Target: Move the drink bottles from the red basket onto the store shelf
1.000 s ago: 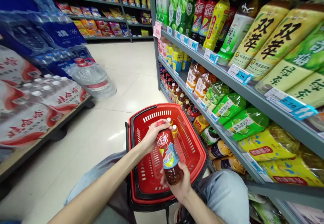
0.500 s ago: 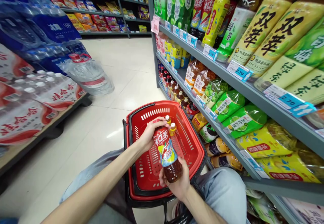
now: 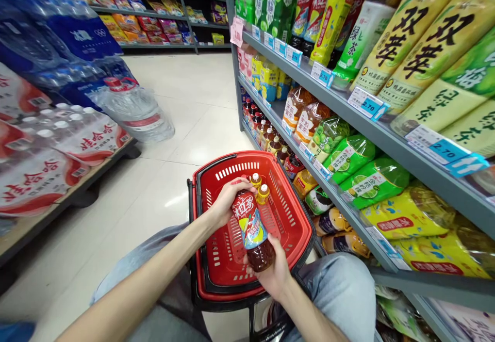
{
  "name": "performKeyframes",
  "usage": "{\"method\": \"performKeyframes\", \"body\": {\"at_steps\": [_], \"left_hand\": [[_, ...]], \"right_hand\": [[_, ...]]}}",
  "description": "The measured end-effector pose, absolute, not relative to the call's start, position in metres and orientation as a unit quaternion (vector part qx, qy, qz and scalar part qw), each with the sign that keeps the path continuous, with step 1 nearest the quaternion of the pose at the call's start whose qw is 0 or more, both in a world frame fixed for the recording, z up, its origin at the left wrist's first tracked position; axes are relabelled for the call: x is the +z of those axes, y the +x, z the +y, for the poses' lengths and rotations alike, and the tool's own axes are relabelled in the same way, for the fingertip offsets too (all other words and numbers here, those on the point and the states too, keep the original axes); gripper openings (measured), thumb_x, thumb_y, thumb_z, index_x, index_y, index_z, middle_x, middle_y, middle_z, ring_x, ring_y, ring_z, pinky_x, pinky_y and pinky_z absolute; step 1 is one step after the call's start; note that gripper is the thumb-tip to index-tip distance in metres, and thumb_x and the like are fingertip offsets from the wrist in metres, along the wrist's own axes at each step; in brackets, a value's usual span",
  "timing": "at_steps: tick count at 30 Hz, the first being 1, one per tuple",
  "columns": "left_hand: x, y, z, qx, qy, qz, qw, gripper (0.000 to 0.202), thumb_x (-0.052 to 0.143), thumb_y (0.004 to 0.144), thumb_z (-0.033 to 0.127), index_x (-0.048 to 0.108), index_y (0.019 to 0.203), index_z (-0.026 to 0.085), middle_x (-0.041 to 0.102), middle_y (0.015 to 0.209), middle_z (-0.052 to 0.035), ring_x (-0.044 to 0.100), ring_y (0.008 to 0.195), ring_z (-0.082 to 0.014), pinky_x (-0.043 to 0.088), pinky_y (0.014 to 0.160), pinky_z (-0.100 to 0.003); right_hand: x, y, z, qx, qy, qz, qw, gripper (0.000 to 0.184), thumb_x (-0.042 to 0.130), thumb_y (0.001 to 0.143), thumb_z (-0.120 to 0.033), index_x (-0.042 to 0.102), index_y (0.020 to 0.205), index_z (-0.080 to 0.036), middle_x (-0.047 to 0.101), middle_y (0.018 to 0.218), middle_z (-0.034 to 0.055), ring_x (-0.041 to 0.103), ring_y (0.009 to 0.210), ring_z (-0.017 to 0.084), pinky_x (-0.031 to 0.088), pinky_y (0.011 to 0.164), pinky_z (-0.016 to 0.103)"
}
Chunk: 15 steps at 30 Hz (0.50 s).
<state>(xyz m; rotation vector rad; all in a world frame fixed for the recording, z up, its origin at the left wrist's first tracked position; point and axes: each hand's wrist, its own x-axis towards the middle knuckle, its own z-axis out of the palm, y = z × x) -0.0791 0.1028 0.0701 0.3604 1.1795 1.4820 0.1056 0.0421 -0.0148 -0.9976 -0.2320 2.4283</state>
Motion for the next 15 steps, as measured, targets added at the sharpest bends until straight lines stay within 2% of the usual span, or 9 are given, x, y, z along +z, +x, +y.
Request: {"method": "performKeyframes", "body": {"at_steps": [6,15], "left_hand": [[0.069,-0.078,0.104,0.62,0.162,0.518,0.566,0.011,0.071,0.062,0.018,0.062,0.068,0.016,0.073,0.069,-0.0047,0.064,0.066,-0.0165,0.051,0.071,-0.029],[0.075,-0.078,0.102,0.614,0.164,0.512,0.578,0.02,0.071,0.061,0.017,0.059,0.076,0.018,0.073,0.065,-0.0038,0.065,0.064,-0.0157,0.05,0.069,-0.028]], "right_hand": [[-0.02,0.106,0.04,0.868,-0.407,-0.096,0.269,0.043,0.079,0.075,-0.05,0.071,0.093,-0.011,0.073,0.073,0.0076,0.069,0.064,0.021,0.05,0.053,0.027],[-0.031,0.107,0.036,0.868,-0.401,-0.113,0.271,0.05,0.09,0.064,-0.046,0.069,0.096,-0.013,0.075,0.081,0.0062,0.073,0.074,0.022,0.055,0.061,0.03]]}}
